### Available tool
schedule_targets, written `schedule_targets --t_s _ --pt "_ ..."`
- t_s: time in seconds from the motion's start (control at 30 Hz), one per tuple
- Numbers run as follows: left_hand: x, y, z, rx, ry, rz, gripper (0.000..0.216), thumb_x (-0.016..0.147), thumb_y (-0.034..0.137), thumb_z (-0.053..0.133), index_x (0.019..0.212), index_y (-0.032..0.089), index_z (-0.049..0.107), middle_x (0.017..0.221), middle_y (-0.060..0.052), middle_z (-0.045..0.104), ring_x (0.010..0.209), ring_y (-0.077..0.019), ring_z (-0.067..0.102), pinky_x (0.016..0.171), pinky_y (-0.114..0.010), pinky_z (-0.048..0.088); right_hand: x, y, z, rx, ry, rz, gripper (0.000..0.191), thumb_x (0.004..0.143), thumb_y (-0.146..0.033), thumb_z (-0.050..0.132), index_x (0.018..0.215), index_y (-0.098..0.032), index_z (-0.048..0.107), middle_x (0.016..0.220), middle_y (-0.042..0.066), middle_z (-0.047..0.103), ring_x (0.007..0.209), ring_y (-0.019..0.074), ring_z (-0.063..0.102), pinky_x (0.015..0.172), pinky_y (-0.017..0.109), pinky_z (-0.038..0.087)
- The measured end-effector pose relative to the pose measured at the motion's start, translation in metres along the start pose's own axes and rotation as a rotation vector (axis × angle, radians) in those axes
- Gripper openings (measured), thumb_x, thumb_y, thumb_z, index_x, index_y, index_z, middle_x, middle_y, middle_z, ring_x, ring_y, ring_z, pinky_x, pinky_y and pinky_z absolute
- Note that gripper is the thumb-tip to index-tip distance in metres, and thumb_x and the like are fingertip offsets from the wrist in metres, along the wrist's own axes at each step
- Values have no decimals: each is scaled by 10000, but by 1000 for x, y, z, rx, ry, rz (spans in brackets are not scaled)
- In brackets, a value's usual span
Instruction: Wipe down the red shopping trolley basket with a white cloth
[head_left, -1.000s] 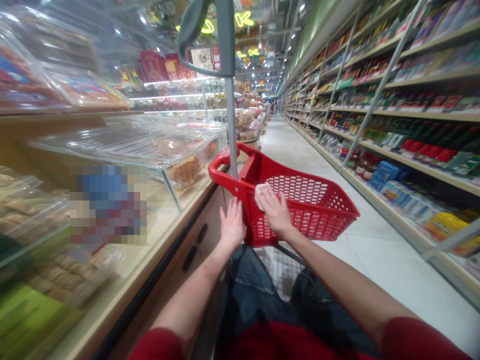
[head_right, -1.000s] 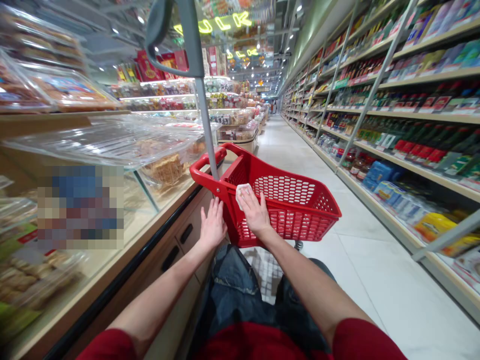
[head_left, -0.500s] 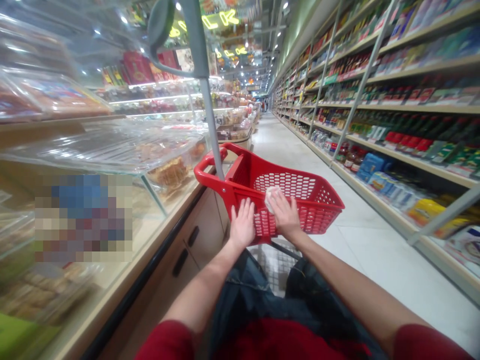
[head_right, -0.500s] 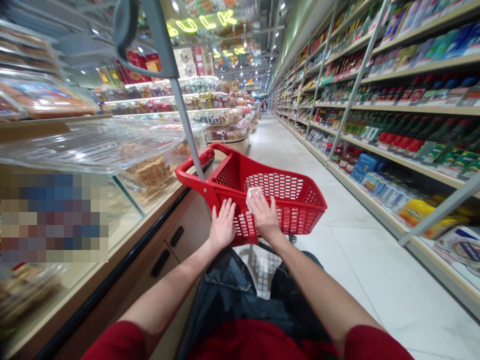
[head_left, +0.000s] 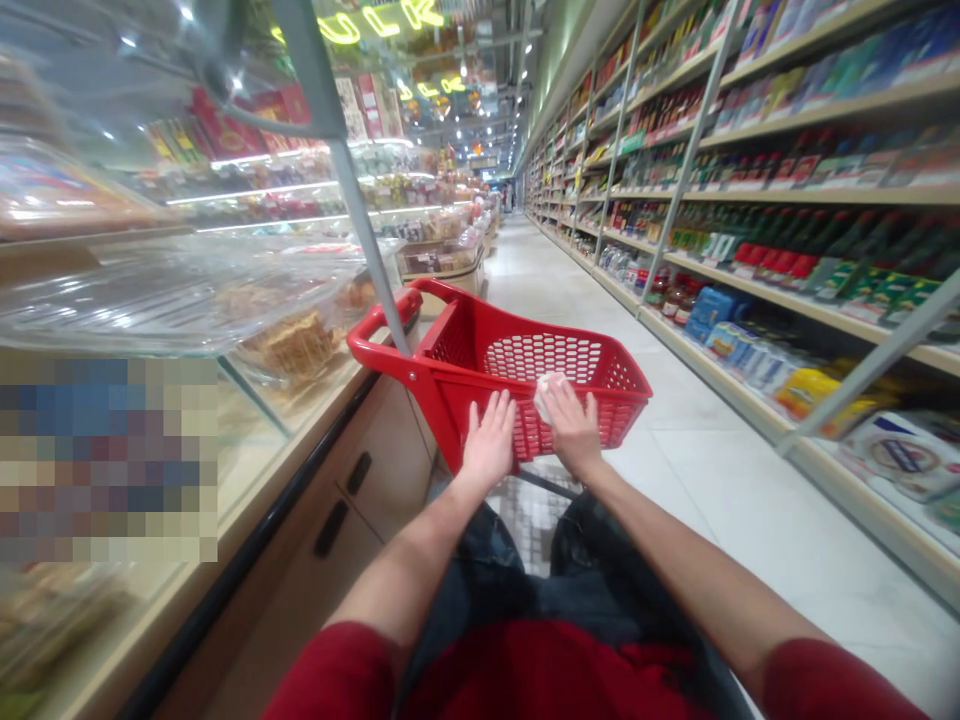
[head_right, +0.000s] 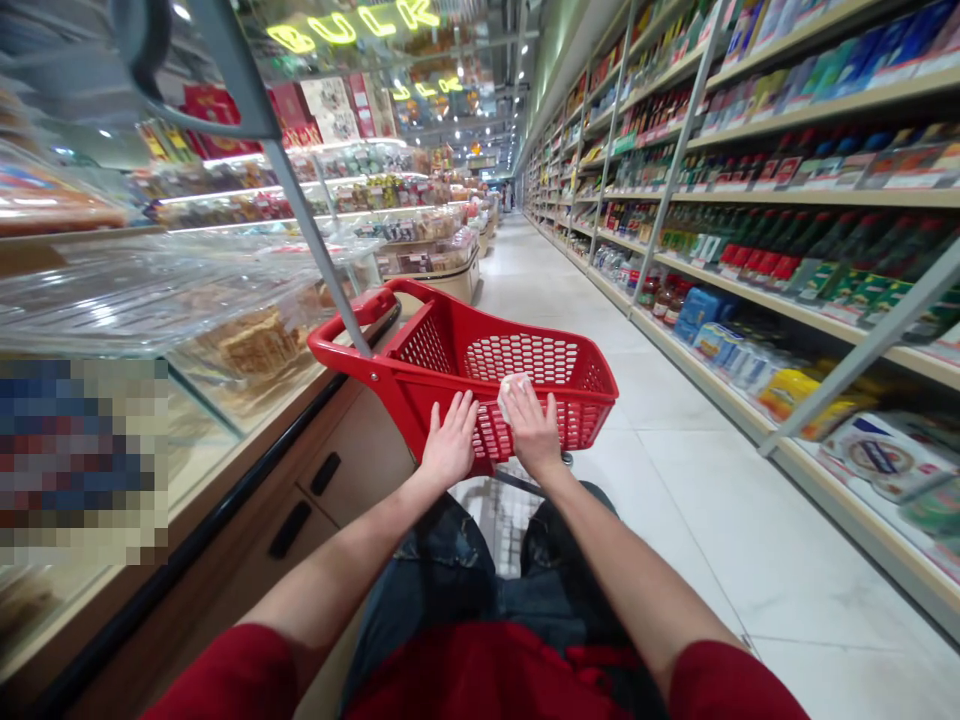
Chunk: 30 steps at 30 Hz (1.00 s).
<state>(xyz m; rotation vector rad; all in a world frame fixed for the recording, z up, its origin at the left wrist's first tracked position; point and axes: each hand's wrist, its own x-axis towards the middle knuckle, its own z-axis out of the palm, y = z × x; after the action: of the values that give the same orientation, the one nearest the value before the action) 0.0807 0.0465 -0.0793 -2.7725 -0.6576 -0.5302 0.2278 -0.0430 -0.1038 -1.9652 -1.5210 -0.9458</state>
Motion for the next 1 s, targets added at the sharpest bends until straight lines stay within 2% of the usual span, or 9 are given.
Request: schedule_targets --t_s 0.17,0.23,0.33,0.47,0.6,0.7,0.77,0.87,1.0 --pt "4 24 2 0 -16 97 613 765 155 354 1362 94 226 1459 -113 175 1350 -227 78 1068 -523 107 -38 8 11 8 -187 -59 465 812 -75 379 1264 -170 437 1321 125 441 1263 237 322 1009 527 176" --pt "4 32 4 2 -27 133 615 765 162 353 1363 96 224 1461 -104 169 1349 -226 84 1067 -518 122 -55 10 12 15 -210 -68 447 816 -74 377 1243 -177 456 1312 118 455 1255 230 336 1005 517 195" --pt "8 39 6 -1 -33 145 620 760 151 352 1364 89 220 1461 -104 168 1347 -230 95 1065 -518 126 -60 20 6 14 -111 -29 434 829 -86 364 1246 -171 450 1319 108 449 1275 215 303 1018 507 178" --pt "24 47 5 1 -38 138 629 752 137 356 1362 75 219 1460 -119 167 1347 -241 89 1063 -535 96 -40 42 -3 -4 18 62 449 836 -110 359 1278 -164 416 1327 121 436 1293 218 266 1028 512 140" --pt "36 62 4 23 -67 166 619 763 146 350 1365 86 219 1465 -111 157 1347 -240 81 1067 -528 82 -39 53 1 -21 -87 107 463 831 -101 344 1284 -173 414 1345 118 412 1281 232 284 1020 523 136" --pt "34 74 6 37 -110 197 586 788 158 319 1363 85 231 1462 -108 174 1345 -232 103 1072 -513 101 -59 52 7 -7 -195 77 447 824 -89 345 1251 -167 453 1335 111 427 1271 233 301 1018 512 155" --pt "32 79 7 37 -127 221 575 795 160 310 1361 85 239 1458 -108 187 1343 -229 117 1072 -507 114 -71 52 7 0 -218 70 453 816 -71 337 1240 -167 464 1324 112 442 1270 222 303 1019 506 161" --pt "36 85 6 27 -131 239 577 792 151 314 1361 89 240 1458 -106 191 1341 -233 123 1071 -509 109 -73 58 -3 -6 -161 105 484 817 -66 322 1278 -181 417 1341 104 422 1296 194 255 1027 491 153" --pt "52 93 0 10 -113 236 586 788 135 319 1363 84 223 1463 -113 167 1346 -236 90 1066 -529 84 -51 76 -18 -45 -51 204 463 836 -113 336 1292 -164 399 1362 114 390 1313 201 212 1035 490 130"
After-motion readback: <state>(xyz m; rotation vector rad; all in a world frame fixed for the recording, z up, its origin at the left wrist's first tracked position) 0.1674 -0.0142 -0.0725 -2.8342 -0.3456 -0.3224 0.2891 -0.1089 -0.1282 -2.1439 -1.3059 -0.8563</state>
